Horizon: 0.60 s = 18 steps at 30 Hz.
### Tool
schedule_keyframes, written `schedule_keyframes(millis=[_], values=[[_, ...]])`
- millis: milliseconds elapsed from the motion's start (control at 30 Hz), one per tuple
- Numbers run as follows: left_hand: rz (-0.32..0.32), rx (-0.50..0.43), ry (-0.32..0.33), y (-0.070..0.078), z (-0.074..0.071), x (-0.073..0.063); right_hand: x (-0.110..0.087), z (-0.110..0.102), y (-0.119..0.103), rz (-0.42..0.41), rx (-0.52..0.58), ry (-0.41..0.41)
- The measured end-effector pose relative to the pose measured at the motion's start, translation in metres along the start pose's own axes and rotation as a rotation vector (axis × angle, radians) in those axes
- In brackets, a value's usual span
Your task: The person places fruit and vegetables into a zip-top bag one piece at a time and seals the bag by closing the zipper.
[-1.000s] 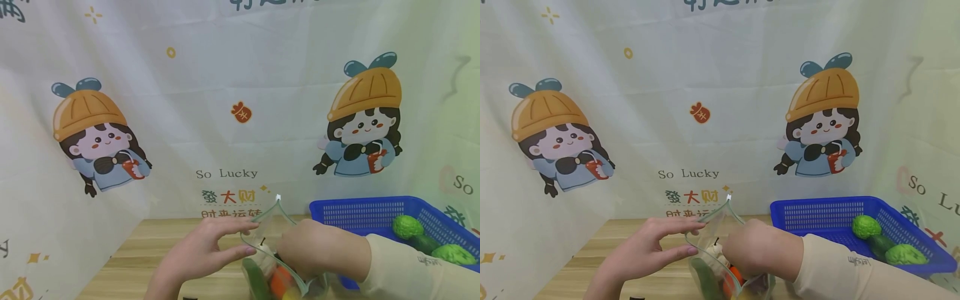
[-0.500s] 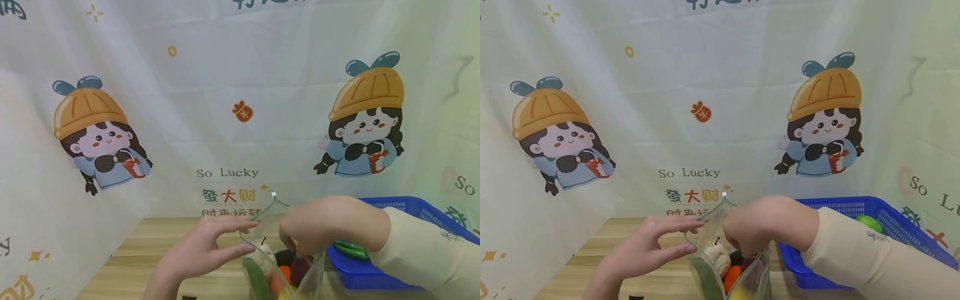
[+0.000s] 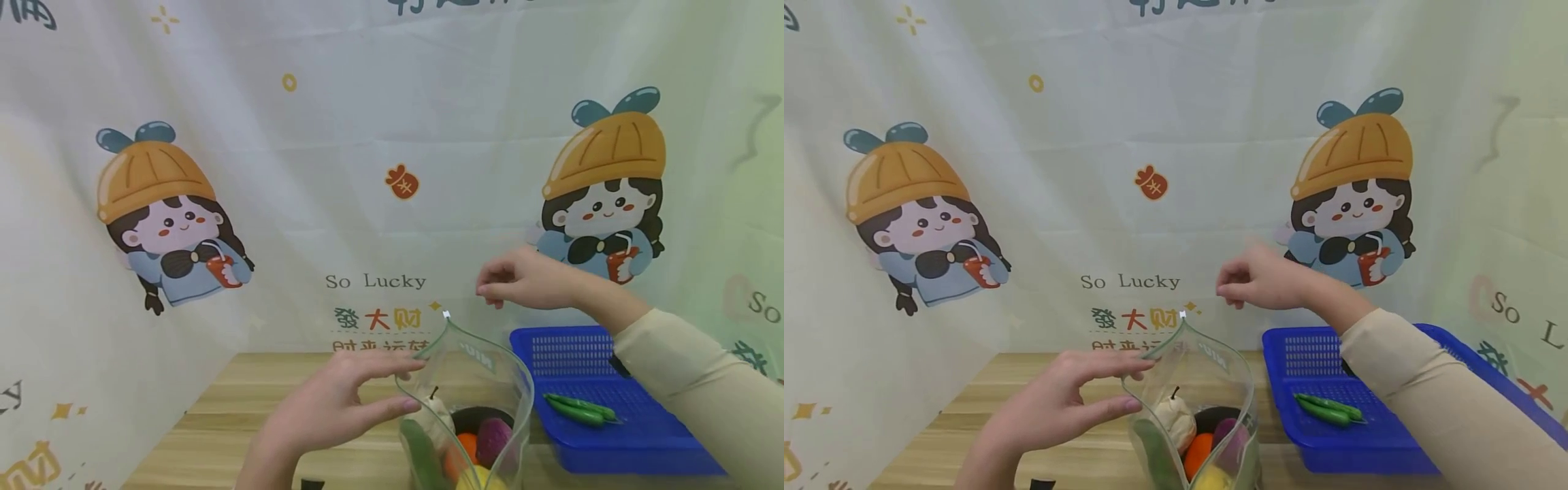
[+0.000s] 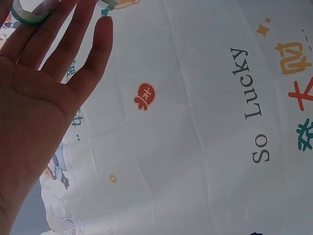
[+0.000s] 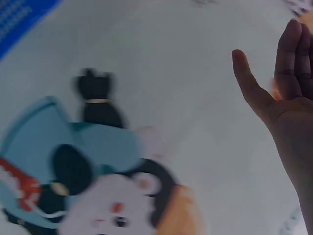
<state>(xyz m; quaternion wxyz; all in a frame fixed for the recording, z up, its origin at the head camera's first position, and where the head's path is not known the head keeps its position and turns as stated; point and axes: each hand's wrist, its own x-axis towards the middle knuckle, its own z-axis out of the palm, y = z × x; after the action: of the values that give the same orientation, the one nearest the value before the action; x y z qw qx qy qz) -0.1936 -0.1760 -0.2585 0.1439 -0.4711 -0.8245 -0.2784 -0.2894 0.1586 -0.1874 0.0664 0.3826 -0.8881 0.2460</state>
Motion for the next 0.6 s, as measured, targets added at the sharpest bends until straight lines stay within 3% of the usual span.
schedule_keyframes(millis=[133, 267, 467, 600], values=[[-0.002, 0.005, -0.004, 0.0, 0.0, 0.0, -0.004, 0.022, 0.049, 0.11, -0.064, -0.077], [-0.003, 0.007, -0.006, 0.0, 0.001, 0.001, -0.007, 0.042, 0.085, 0.185, -0.119, -0.156], [-0.03, 0.021, 0.0, 0.001, 0.0, -0.002, -0.016, 0.066, 0.118, 0.285, -0.275, -0.228], [-0.037, 0.028, -0.001, 0.001, 0.0, -0.002, -0.025, 0.075, 0.131, 0.433, -0.3, -0.342]])
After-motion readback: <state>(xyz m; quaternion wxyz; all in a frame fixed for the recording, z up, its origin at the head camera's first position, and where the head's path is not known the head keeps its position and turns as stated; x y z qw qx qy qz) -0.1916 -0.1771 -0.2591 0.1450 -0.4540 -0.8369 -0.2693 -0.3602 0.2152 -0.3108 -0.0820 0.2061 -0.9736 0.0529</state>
